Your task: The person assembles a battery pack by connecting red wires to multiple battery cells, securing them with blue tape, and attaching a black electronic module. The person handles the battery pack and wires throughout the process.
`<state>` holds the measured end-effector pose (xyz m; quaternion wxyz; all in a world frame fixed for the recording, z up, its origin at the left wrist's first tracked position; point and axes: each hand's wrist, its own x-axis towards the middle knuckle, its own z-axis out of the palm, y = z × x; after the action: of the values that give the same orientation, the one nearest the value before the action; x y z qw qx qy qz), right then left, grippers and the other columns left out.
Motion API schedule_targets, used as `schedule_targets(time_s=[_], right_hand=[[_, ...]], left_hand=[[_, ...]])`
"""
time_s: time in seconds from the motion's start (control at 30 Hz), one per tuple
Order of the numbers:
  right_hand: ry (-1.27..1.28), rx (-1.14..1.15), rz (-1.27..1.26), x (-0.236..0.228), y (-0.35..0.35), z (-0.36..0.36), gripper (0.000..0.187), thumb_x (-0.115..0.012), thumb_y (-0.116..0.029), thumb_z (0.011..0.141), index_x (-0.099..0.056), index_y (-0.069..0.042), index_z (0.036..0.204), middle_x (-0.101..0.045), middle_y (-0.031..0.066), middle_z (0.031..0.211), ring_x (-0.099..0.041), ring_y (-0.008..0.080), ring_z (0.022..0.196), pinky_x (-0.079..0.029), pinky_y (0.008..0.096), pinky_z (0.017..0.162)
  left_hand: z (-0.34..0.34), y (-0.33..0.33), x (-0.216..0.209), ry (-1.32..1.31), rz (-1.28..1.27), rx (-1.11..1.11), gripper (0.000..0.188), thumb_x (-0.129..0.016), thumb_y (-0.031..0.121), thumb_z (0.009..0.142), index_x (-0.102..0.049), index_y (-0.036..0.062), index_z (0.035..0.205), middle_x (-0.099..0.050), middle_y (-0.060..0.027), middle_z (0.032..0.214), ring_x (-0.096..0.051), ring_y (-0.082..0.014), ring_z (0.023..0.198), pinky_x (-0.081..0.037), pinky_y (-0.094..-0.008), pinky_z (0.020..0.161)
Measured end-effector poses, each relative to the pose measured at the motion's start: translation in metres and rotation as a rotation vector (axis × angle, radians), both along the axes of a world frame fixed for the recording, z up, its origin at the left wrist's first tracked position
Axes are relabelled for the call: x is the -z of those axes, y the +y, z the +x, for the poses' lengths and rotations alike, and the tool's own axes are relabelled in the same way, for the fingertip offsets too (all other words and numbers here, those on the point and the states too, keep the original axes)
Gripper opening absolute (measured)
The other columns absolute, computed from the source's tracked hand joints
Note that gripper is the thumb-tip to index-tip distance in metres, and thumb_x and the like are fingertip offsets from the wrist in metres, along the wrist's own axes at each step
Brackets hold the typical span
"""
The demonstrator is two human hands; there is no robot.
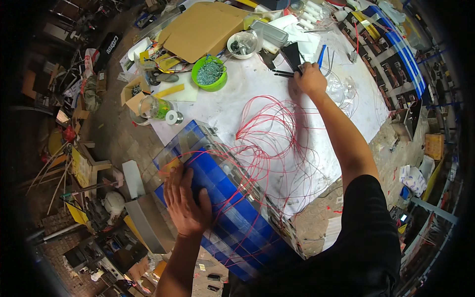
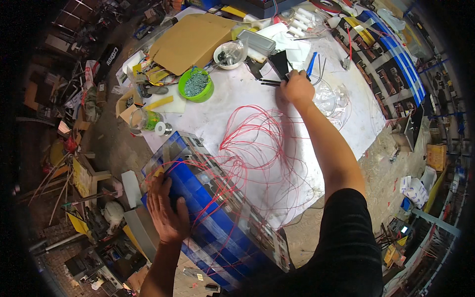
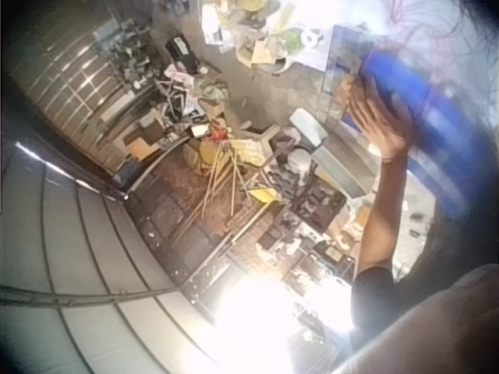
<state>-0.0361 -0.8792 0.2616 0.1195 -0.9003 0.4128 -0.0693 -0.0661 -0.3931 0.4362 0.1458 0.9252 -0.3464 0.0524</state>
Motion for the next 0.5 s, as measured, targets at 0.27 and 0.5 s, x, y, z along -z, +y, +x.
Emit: schedule_targets(time_s=[0.27,0.5], right_hand=[[0.163,0.198,0.119,-0.022,-0.027,-0.004,0.074,-0.075,-0.062,0.08,-0.07,-0.001,0.121,-0.059,0.0253,0.137,-0.071,0.038,0.109,-0.058,0.0471,0.089],[0.112,0.278,0.287,-0.009,-0.059,0.01,0.07,-0.085,-0.052,0.073,-0.072,-0.001,0.119,-0.068,0.0222,0.126,-0.071,0.0373,0.11,-0.058,0.0459,0.092]], left_hand=[[0.0,-0.002,-0.002,-0.002,-0.006,0.004,0.05,-0.055,0.025,0.098,-0.053,0.0014,0.142,-0.052,-0.023,0.148,-0.047,-0.0443,0.138,-0.032,-0.0555,0.117],[0.001,-0.001,0.0,-0.012,0.001,0.017,0.05,-0.054,0.027,0.098,-0.053,0.0018,0.142,-0.052,-0.0225,0.148,-0.048,-0.0435,0.138,-0.032,-0.0555,0.117]])
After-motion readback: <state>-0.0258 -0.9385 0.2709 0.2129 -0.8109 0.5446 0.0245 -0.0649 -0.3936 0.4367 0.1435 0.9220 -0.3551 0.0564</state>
